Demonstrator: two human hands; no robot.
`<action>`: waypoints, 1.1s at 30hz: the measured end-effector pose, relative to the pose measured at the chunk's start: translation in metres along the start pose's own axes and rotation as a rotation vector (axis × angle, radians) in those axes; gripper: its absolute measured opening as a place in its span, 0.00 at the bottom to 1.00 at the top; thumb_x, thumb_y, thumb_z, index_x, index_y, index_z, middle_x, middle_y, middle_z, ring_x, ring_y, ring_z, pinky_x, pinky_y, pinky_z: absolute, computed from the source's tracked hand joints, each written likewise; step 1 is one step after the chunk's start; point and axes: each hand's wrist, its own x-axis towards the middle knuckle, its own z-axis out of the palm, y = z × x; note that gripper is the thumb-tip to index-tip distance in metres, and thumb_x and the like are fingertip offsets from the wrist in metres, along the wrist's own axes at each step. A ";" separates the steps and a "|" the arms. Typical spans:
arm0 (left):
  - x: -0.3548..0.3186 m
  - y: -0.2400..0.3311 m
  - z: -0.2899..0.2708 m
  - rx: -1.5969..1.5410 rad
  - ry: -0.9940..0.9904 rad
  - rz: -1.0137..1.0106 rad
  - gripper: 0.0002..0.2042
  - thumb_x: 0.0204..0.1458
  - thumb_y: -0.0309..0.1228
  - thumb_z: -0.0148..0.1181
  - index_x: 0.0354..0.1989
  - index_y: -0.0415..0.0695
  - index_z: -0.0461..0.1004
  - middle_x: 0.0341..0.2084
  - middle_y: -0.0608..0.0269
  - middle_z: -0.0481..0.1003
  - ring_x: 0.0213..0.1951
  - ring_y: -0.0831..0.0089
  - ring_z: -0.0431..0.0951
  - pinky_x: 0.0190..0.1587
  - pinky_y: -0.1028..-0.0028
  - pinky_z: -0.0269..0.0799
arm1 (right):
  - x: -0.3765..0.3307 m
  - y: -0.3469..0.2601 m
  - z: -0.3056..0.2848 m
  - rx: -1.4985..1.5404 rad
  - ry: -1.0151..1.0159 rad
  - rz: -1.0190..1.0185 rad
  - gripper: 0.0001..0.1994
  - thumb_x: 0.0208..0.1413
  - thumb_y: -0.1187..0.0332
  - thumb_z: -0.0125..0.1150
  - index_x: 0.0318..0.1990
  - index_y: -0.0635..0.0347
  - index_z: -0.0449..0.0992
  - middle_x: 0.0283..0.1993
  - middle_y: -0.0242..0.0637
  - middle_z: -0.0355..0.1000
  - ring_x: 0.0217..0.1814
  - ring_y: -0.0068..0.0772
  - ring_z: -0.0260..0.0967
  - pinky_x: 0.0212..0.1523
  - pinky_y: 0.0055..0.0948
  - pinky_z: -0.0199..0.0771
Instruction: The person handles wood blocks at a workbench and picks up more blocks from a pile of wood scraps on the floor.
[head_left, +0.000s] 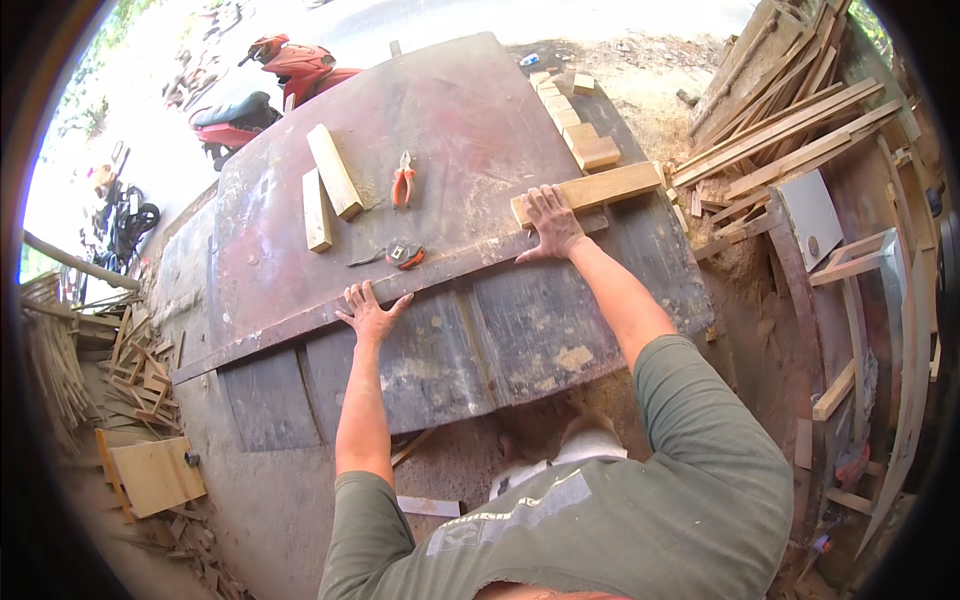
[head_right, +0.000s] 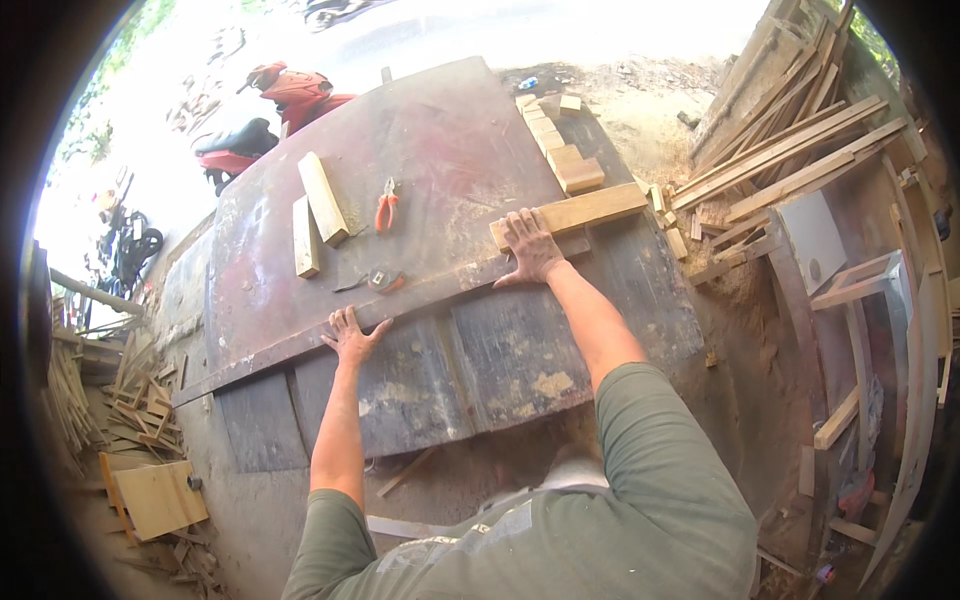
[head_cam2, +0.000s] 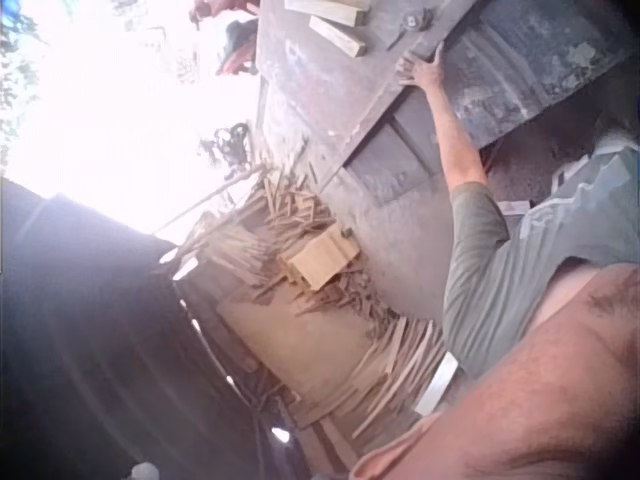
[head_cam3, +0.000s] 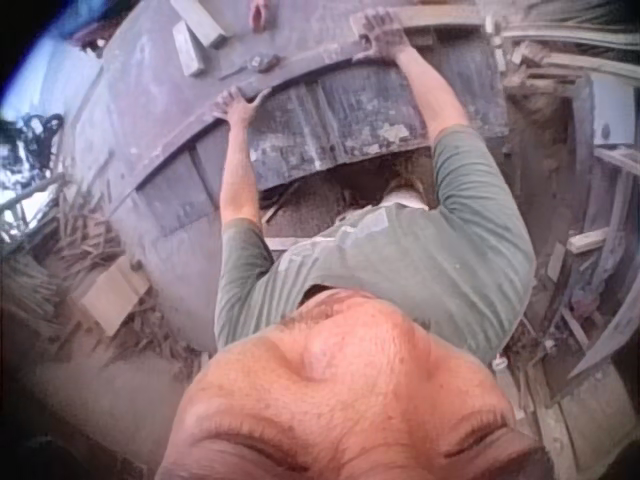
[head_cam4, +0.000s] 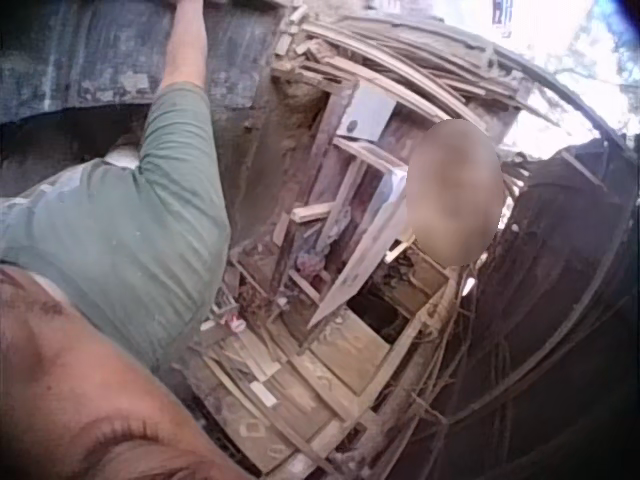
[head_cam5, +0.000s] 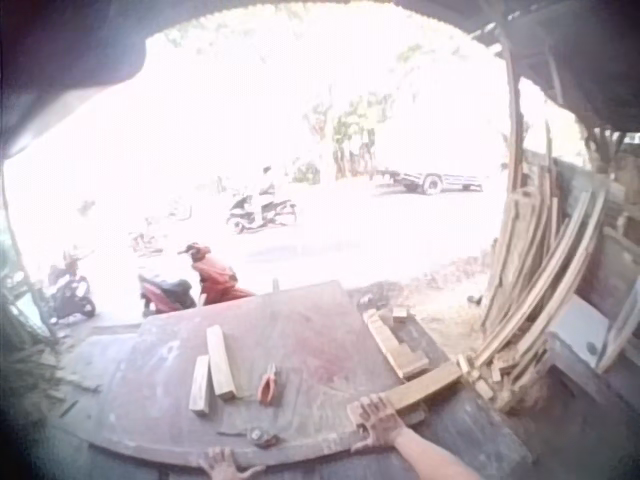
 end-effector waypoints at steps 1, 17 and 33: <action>-0.007 0.001 -0.005 0.008 -0.008 -0.002 0.59 0.40 0.79 0.60 0.73 0.46 0.52 0.73 0.54 0.47 0.78 0.55 0.36 0.70 0.25 0.25 | -0.003 -0.001 -0.006 0.009 -0.015 0.001 0.68 0.32 0.16 0.58 0.70 0.71 0.61 0.71 0.54 0.57 0.77 0.61 0.48 0.80 0.58 0.40; -0.084 0.258 -0.142 -0.286 -0.086 0.679 0.49 0.49 0.56 0.71 0.73 0.36 0.57 0.71 0.43 0.59 0.77 0.49 0.49 0.76 0.43 0.39 | -0.137 0.193 -0.185 0.019 -0.476 0.670 0.52 0.45 0.77 0.68 0.79 0.56 0.45 0.84 0.49 0.35 0.83 0.59 0.41 0.79 0.57 0.45; -0.067 0.398 -0.024 0.001 -0.089 0.976 0.36 0.65 0.48 0.52 0.77 0.43 0.51 0.70 0.49 0.59 0.66 0.52 0.62 0.62 0.45 0.56 | -0.004 0.108 -0.302 -0.487 -1.046 -0.058 0.17 0.50 0.61 0.68 0.48 0.52 0.84 0.48 0.37 0.80 0.55 0.41 0.75 0.55 0.52 0.69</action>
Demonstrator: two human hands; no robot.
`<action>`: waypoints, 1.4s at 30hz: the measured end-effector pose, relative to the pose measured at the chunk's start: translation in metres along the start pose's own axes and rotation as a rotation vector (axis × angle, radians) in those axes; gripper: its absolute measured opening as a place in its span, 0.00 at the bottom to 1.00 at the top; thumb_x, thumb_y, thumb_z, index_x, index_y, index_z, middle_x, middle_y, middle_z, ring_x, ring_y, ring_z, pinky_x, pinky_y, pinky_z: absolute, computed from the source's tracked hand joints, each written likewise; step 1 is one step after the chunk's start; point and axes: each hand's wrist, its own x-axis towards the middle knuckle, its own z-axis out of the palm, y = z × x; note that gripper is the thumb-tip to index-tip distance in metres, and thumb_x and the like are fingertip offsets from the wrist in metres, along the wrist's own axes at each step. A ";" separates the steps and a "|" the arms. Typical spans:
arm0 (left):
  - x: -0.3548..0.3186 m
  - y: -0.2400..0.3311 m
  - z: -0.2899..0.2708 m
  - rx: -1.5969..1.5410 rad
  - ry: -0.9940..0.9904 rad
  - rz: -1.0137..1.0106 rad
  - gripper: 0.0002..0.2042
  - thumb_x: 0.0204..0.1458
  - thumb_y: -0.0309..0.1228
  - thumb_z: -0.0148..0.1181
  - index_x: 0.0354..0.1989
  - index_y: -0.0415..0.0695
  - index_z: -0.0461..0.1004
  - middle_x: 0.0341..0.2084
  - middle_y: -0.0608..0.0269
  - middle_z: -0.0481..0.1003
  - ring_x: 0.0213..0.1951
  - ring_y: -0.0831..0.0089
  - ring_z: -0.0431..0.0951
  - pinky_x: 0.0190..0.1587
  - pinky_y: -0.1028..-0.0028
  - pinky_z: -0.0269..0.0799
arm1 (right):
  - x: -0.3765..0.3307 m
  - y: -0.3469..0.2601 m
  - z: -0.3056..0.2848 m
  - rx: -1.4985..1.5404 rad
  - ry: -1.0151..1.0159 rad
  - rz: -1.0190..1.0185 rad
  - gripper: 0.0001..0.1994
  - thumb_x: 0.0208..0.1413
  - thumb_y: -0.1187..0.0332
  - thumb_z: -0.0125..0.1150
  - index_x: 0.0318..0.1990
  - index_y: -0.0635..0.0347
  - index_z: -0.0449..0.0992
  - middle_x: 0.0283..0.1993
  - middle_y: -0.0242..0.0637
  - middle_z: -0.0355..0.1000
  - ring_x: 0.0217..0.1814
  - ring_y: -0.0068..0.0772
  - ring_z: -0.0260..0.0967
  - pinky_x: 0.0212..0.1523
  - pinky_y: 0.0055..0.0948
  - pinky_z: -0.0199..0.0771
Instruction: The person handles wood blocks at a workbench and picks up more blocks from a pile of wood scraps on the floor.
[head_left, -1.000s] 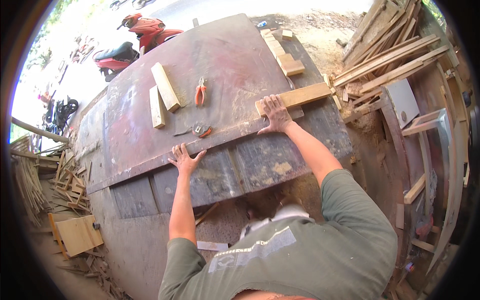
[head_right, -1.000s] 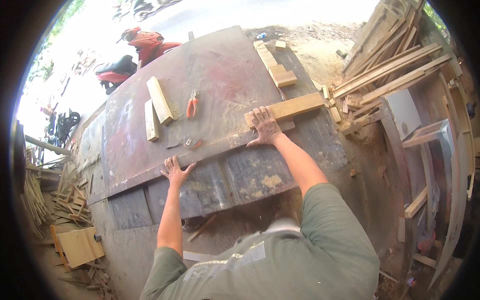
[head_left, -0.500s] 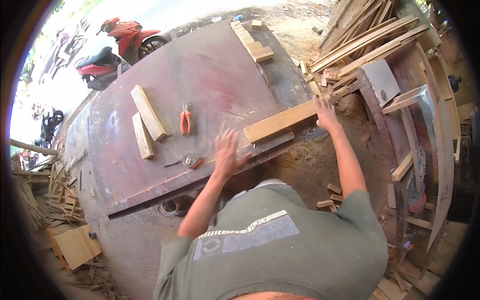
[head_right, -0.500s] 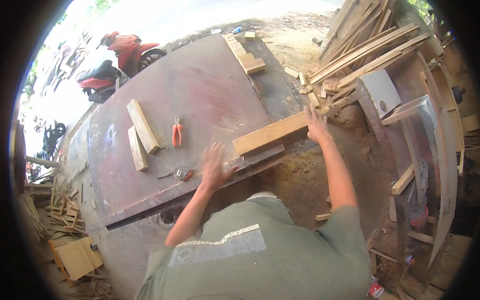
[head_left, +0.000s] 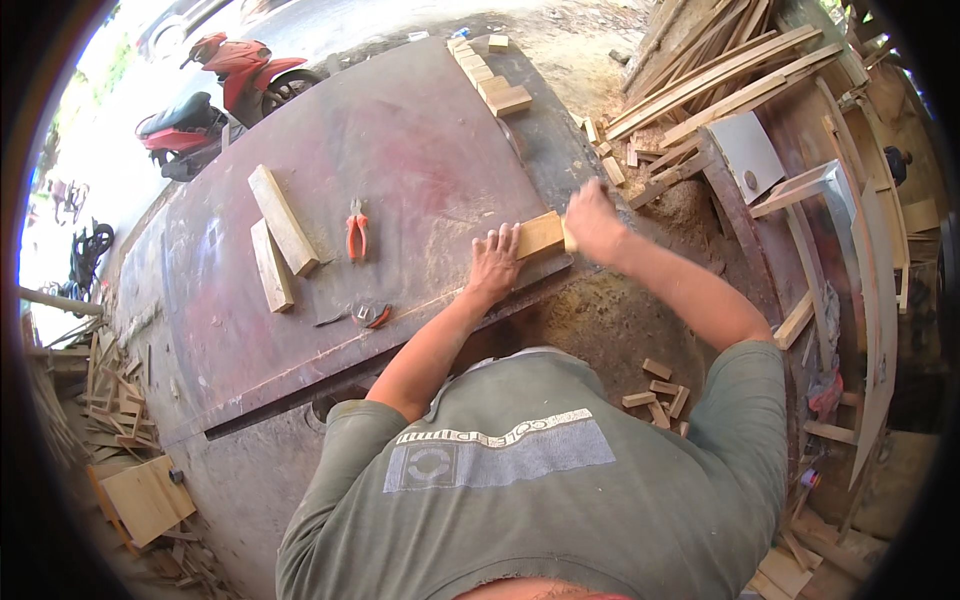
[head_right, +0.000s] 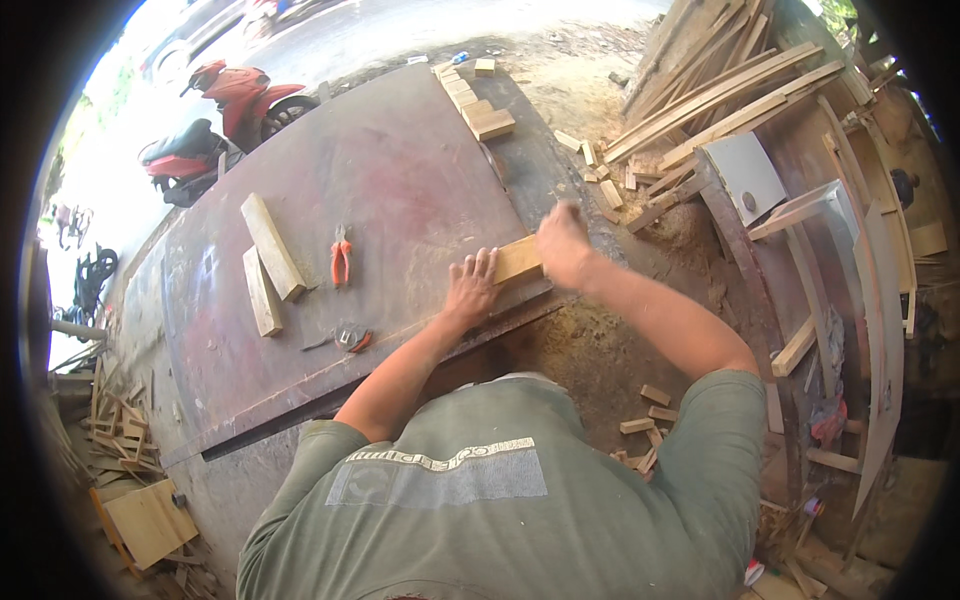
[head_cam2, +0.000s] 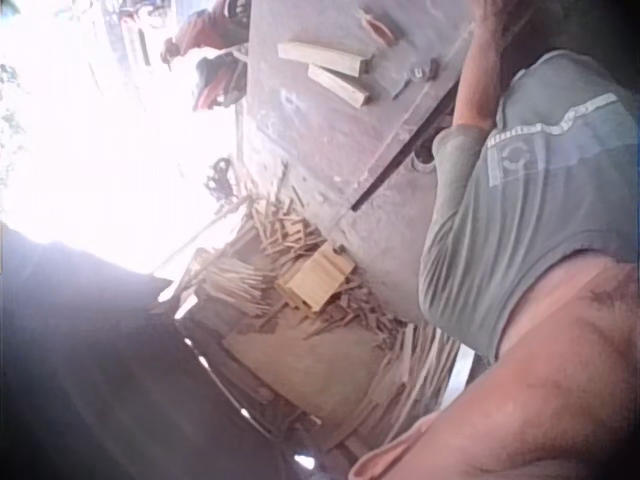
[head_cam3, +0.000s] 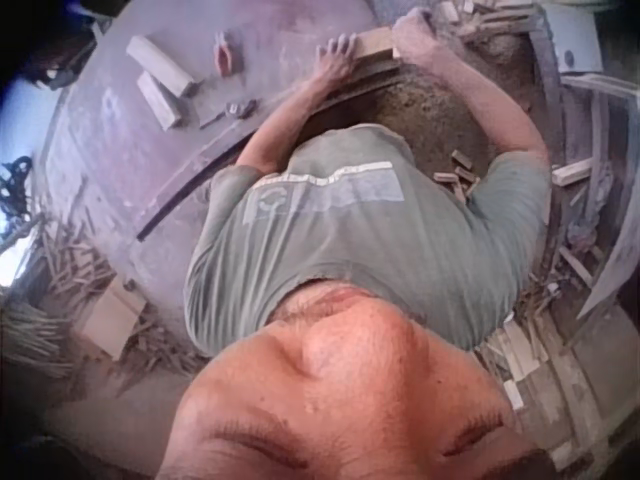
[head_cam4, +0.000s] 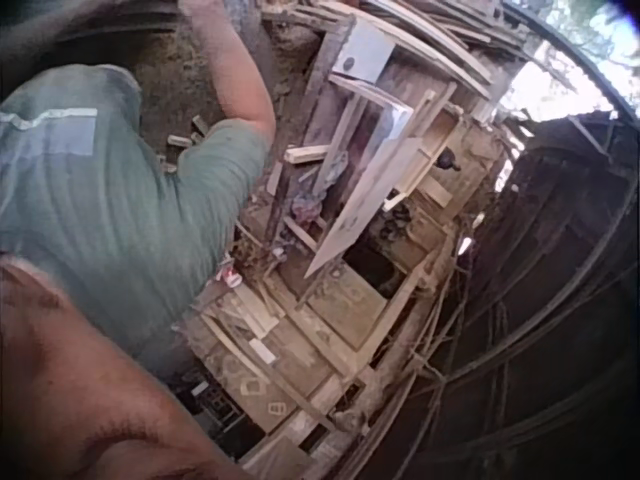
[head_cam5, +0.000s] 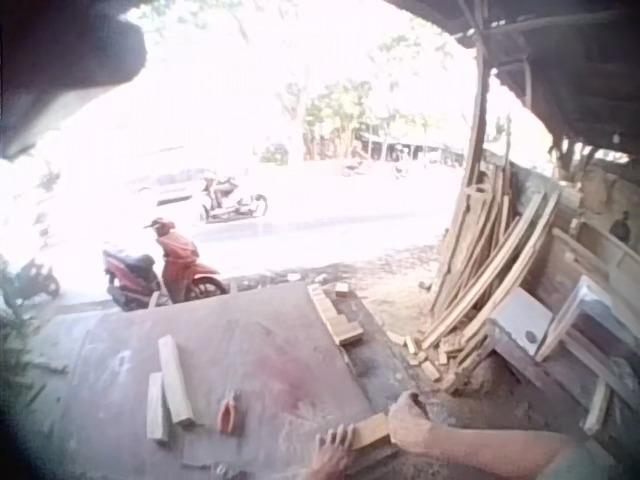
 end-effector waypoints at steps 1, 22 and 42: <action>0.000 0.001 -0.002 -0.013 0.005 0.001 0.37 0.64 0.47 0.53 0.77 0.44 0.51 0.70 0.50 0.60 0.66 0.52 0.62 0.63 0.45 0.56 | -0.017 -0.023 -0.013 -0.012 -0.111 -0.030 0.16 0.52 0.58 0.67 0.47 0.52 0.85 0.48 0.36 0.82 0.54 0.41 0.77 0.54 0.52 0.69; -0.066 -0.005 -0.121 -0.681 0.028 0.376 0.42 0.52 0.50 0.70 0.74 0.51 0.61 0.63 0.51 0.70 0.65 0.53 0.68 0.65 0.52 0.60 | -0.078 -0.115 0.073 1.057 0.163 0.135 0.43 0.35 0.55 0.84 0.58 0.63 0.66 0.58 0.53 0.73 0.62 0.54 0.71 0.60 0.50 0.70; -0.135 -0.380 -0.101 -0.622 0.257 -1.339 0.48 0.40 0.58 0.77 0.63 0.33 0.69 0.64 0.34 0.68 0.66 0.47 0.70 0.66 0.54 0.67 | -0.153 -0.252 0.299 1.530 -0.100 0.605 0.39 0.49 0.51 0.74 0.63 0.70 0.72 0.56 0.62 0.75 0.62 0.59 0.73 0.60 0.46 0.73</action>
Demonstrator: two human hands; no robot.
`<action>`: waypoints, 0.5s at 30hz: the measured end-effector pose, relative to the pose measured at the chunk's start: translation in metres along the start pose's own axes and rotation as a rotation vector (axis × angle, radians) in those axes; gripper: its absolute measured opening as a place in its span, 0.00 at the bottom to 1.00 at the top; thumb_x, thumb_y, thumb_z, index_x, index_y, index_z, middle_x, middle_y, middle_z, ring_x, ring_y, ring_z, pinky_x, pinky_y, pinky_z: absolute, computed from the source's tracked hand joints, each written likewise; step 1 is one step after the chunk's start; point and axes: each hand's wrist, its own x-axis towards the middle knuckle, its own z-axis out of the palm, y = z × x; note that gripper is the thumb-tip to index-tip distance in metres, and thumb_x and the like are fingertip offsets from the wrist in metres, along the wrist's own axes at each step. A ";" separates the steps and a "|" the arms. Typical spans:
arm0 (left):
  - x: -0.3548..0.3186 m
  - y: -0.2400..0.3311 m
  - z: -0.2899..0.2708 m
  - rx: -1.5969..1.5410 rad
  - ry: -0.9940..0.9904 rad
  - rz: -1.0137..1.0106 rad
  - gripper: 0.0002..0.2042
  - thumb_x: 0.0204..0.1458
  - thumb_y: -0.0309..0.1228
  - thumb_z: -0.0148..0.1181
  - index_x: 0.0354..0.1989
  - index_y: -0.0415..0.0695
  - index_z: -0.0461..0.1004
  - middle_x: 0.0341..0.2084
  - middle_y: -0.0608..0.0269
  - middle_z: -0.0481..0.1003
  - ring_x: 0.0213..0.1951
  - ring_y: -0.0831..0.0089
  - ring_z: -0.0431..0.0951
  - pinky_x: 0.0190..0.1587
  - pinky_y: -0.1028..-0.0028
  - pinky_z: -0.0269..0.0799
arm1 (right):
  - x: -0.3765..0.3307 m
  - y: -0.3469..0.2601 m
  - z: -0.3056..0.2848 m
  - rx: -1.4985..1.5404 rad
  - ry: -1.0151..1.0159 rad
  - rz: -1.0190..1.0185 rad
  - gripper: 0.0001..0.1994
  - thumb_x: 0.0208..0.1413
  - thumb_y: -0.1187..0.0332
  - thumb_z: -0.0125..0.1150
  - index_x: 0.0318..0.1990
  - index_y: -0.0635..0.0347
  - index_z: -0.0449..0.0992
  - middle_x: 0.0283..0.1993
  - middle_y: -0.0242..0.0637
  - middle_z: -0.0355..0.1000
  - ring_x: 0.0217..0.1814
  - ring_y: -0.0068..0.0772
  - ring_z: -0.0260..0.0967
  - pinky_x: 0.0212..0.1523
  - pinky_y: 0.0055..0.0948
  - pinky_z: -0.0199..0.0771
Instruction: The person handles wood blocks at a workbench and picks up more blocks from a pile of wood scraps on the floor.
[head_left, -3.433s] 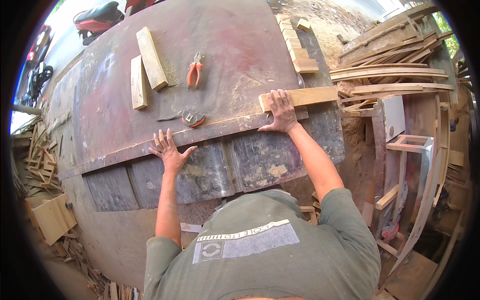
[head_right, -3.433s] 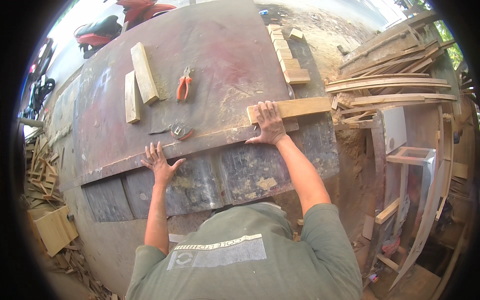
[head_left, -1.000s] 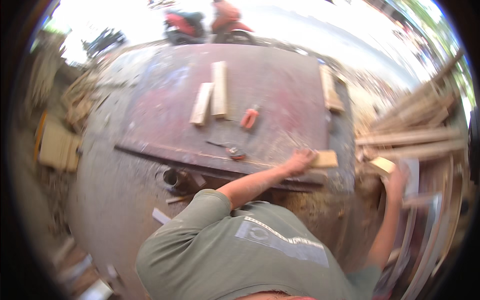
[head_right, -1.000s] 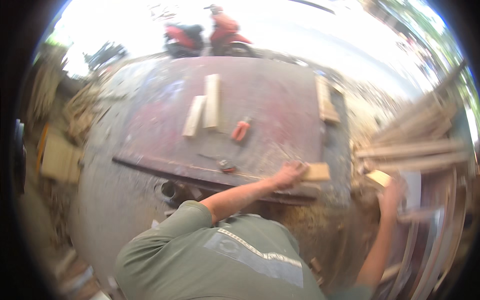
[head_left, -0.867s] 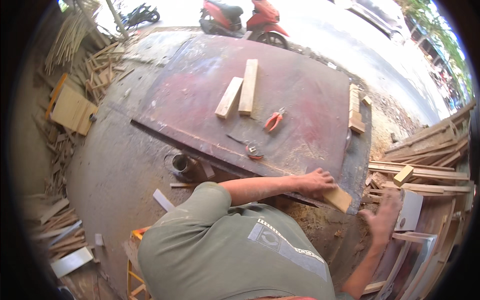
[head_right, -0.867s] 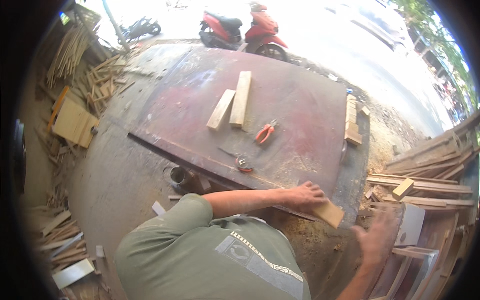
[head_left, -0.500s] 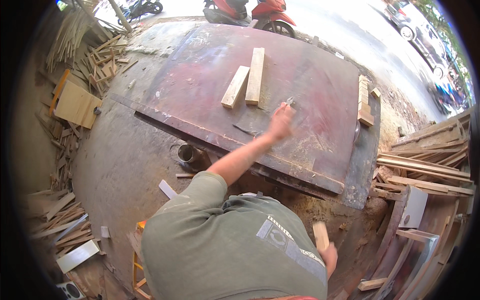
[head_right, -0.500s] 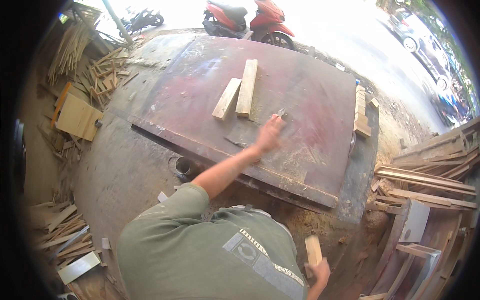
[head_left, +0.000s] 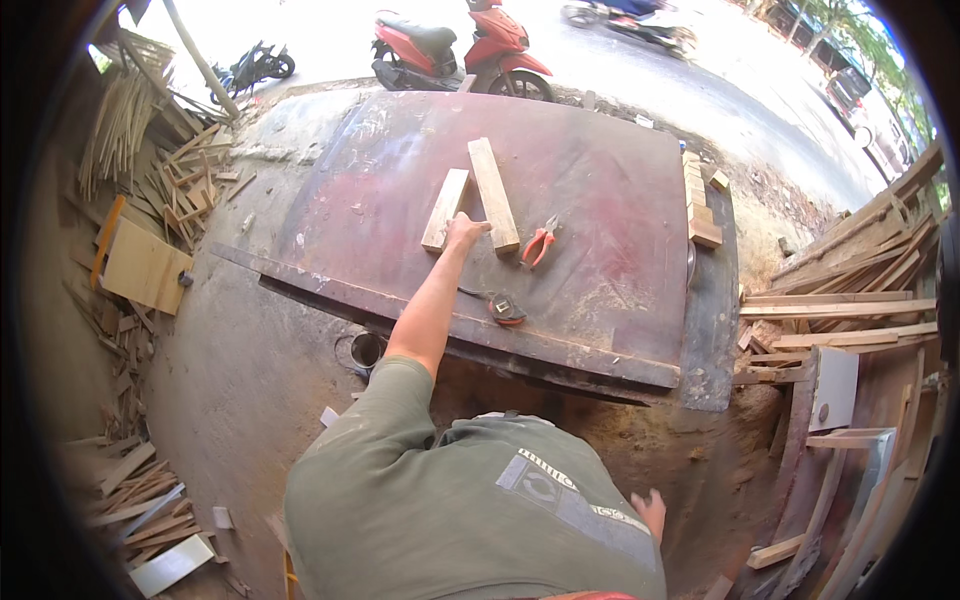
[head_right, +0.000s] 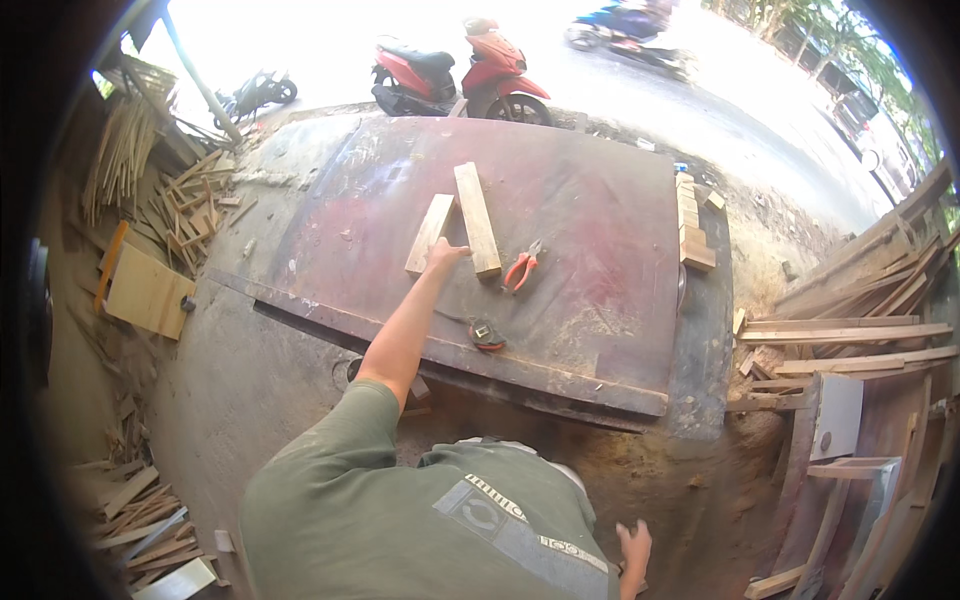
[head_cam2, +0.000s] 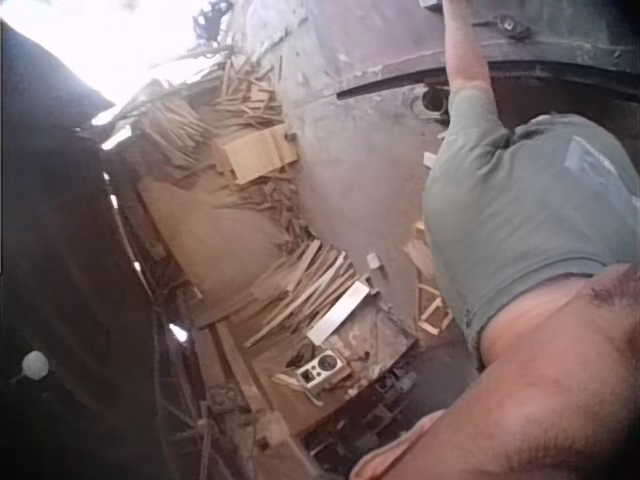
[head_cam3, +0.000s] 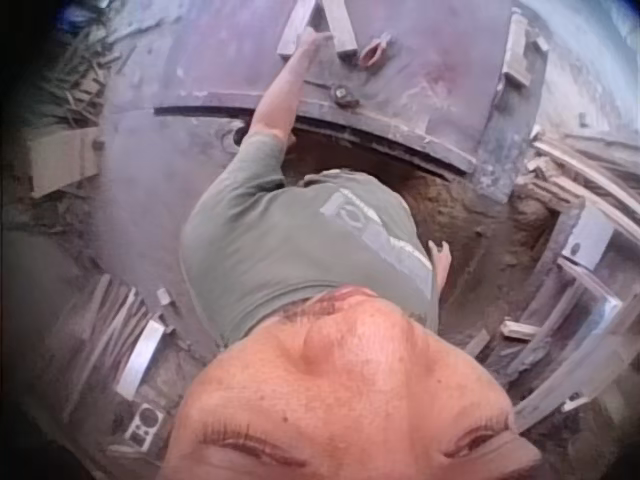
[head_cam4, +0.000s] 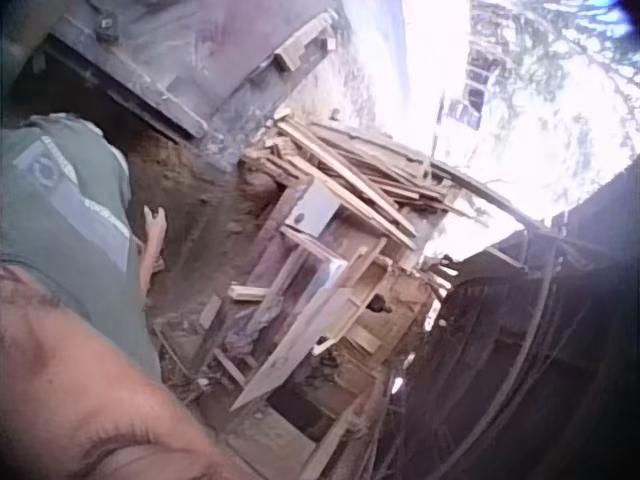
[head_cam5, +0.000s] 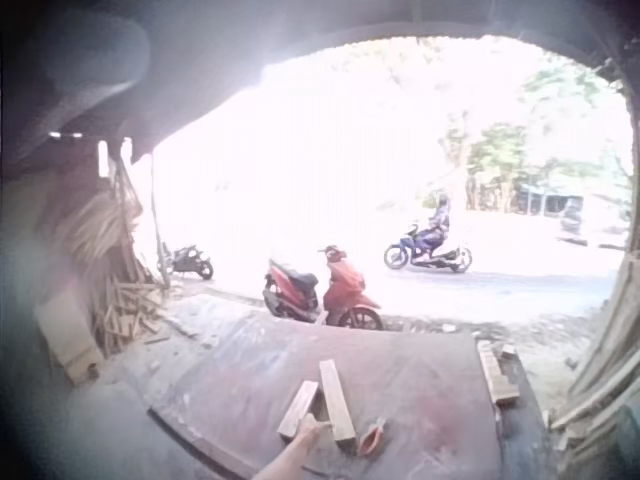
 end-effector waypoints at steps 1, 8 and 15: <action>0.000 -0.004 0.002 0.076 0.045 -0.008 0.50 0.39 0.61 0.76 0.63 0.33 0.69 0.64 0.34 0.68 0.66 0.47 0.70 0.67 0.54 0.67 | -0.003 -0.055 -0.011 0.028 -0.052 -0.032 0.38 0.50 0.51 0.73 0.64 0.69 0.72 0.59 0.62 0.74 0.64 0.59 0.72 0.62 0.45 0.72; -0.043 0.062 0.071 0.216 0.172 -0.150 0.61 0.36 0.66 0.75 0.72 0.37 0.54 0.67 0.48 0.66 0.68 0.57 0.69 0.68 0.57 0.66 | 0.037 -0.181 -0.027 -0.217 -0.006 -0.587 0.38 0.54 0.48 0.72 0.66 0.63 0.71 0.62 0.52 0.73 0.63 0.53 0.72 0.63 0.44 0.72; -0.052 0.009 0.012 -1.012 -0.458 0.091 0.27 0.48 0.44 0.72 0.53 0.38 0.79 0.43 0.57 0.82 0.44 0.67 0.83 0.50 0.67 0.78 | 0.022 -0.201 -0.061 -0.141 0.035 -0.712 0.32 0.55 0.54 0.72 0.62 0.66 0.73 0.56 0.52 0.76 0.58 0.53 0.75 0.59 0.44 0.75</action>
